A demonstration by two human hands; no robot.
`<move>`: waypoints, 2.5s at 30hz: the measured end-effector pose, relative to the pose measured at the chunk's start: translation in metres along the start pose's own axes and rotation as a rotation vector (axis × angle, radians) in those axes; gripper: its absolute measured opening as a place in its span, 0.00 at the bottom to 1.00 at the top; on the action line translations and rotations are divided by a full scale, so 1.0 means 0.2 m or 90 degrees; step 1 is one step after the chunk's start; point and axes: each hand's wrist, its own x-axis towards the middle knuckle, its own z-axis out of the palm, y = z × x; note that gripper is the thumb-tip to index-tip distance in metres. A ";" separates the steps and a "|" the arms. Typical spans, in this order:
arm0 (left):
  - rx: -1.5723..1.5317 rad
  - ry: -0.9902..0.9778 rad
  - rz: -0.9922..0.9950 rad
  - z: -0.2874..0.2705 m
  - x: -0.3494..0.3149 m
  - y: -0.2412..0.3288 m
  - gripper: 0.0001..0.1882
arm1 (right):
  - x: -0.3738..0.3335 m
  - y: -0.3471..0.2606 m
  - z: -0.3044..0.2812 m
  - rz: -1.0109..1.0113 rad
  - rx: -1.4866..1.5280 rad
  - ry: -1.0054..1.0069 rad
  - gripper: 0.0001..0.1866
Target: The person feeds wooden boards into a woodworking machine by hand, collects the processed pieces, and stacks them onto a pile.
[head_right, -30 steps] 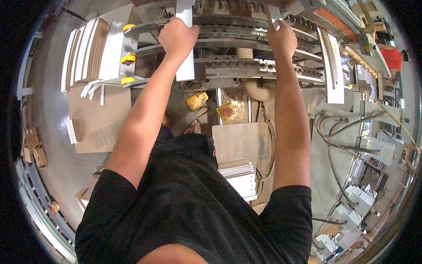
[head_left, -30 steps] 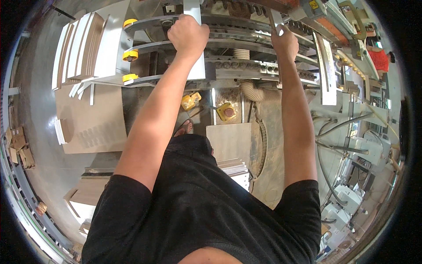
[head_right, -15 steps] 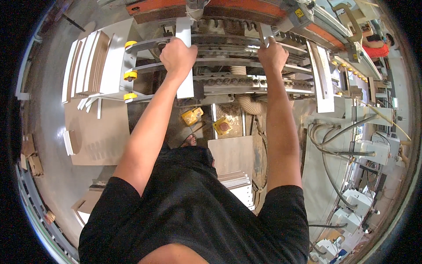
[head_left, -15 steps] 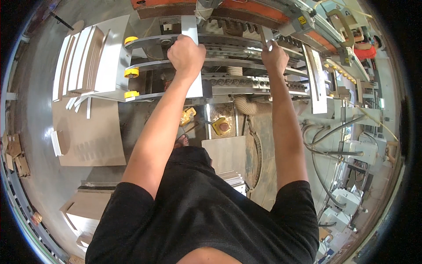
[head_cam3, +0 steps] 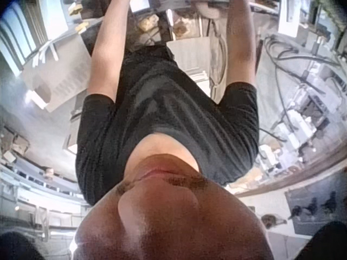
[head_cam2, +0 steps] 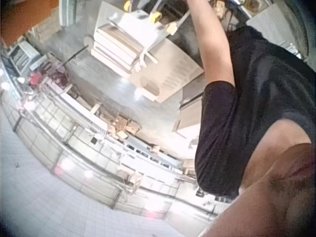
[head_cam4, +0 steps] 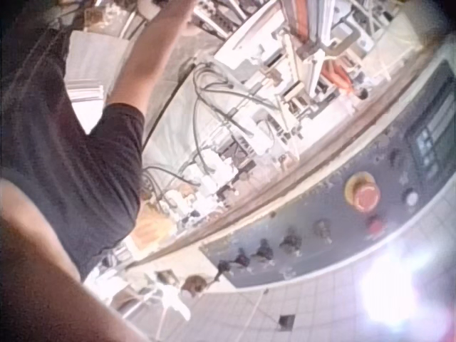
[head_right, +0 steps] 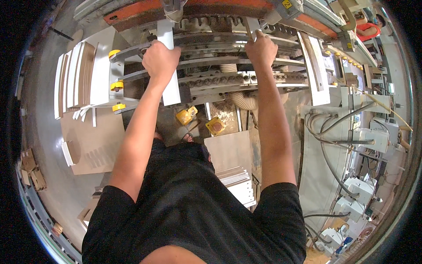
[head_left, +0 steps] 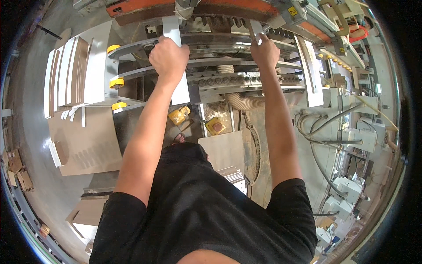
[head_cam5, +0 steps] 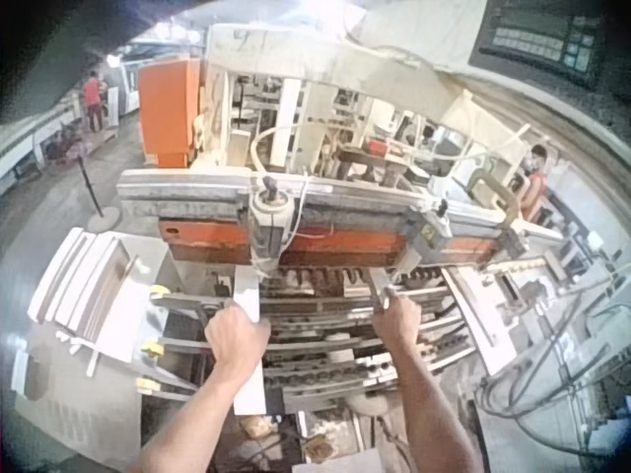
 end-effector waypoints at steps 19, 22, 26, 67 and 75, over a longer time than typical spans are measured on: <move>0.035 -0.022 -0.005 -0.02 0.01 0.05 0.24 | -0.01 0.01 -0.01 0.003 0.059 0.036 0.19; 0.026 -0.027 -0.016 -0.02 -0.02 0.04 0.24 | -0.03 0.01 0.01 0.006 0.059 0.047 0.20; 0.032 -0.034 -0.020 -0.03 -0.03 0.04 0.24 | -0.04 0.01 0.00 0.022 0.071 0.031 0.21; -0.162 -0.135 -0.084 0.00 0.04 0.02 0.31 | -0.05 -0.01 0.01 0.069 0.084 0.098 0.19; -0.135 -0.132 -0.087 0.00 0.05 0.01 0.32 | -0.06 -0.05 -0.03 0.091 0.099 0.066 0.19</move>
